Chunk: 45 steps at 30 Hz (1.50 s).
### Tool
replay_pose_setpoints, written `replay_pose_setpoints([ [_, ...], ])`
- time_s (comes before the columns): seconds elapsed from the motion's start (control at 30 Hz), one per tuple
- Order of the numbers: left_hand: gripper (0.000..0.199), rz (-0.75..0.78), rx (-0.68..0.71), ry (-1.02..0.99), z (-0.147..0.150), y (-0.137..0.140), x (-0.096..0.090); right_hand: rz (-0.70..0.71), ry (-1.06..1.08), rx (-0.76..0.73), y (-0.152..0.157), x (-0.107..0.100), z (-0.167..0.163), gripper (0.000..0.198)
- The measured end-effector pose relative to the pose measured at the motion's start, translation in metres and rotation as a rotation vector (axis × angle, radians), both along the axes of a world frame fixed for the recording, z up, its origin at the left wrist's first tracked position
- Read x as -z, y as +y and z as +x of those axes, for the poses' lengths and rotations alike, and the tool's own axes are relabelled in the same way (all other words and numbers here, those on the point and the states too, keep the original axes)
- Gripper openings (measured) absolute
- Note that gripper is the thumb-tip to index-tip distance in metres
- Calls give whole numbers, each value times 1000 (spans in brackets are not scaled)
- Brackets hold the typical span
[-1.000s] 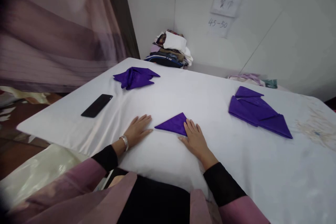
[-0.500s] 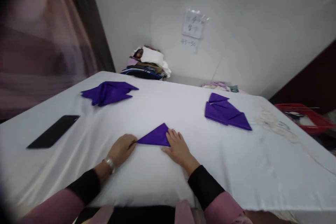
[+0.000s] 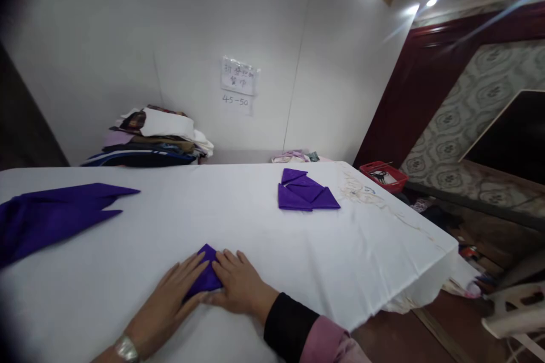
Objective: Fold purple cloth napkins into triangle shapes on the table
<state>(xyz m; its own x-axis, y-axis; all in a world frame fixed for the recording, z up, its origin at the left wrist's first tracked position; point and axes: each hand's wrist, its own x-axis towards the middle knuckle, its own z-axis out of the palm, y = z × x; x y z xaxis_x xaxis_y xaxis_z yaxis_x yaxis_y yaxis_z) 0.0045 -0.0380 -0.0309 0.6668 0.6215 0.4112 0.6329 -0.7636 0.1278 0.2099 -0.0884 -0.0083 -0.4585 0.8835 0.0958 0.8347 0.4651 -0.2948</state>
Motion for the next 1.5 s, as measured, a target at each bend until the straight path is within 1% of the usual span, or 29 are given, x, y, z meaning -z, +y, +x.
replay_pose_setpoints([
  [0.1,62,-6,11,128,18,10,18,35,-3,0,0,1,0,72],
  [0.2,68,-13,2,171,18,17,34,43,18,-13,1,4,2,71],
  [0.27,70,-7,-2,181,14,19,39,35,26,-21,1,5,3,71],
  [0.43,69,-2,-5,207,12,16,37,12,21,-25,-4,0,12,73],
  [0.67,69,-3,-27,201,14,16,37,-85,16,-7,-23,-9,35,74],
  [0.87,70,-38,-18,197,15,17,38,-182,0,88,-35,-5,52,76],
  [0.93,69,-52,-20,192,15,16,38,-173,-30,136,-37,-8,53,79],
  [1.0,70,-72,-20,196,16,16,36,-117,-52,176,-36,-18,48,79],
  [1.07,69,-105,-22,219,18,16,33,-42,-48,161,-33,-34,35,79],
  [1.13,68,-143,-28,257,19,15,28,20,-24,96,-25,-47,14,78],
  [1.2,63,-173,-28,300,20,14,24,50,-7,15,-14,-54,-8,80],
  [1.27,59,-175,-18,317,21,12,20,47,6,-40,0,-50,-25,81],
  [1.33,57,-169,-10,311,22,10,18,14,24,-53,12,-40,-35,81],
  [1.4,57,-173,-11,291,22,9,18,-39,44,-40,19,-29,-35,80],
  [1.5,61,-173,-15,241,22,9,22,-99,55,-11,19,-17,-24,79],
])
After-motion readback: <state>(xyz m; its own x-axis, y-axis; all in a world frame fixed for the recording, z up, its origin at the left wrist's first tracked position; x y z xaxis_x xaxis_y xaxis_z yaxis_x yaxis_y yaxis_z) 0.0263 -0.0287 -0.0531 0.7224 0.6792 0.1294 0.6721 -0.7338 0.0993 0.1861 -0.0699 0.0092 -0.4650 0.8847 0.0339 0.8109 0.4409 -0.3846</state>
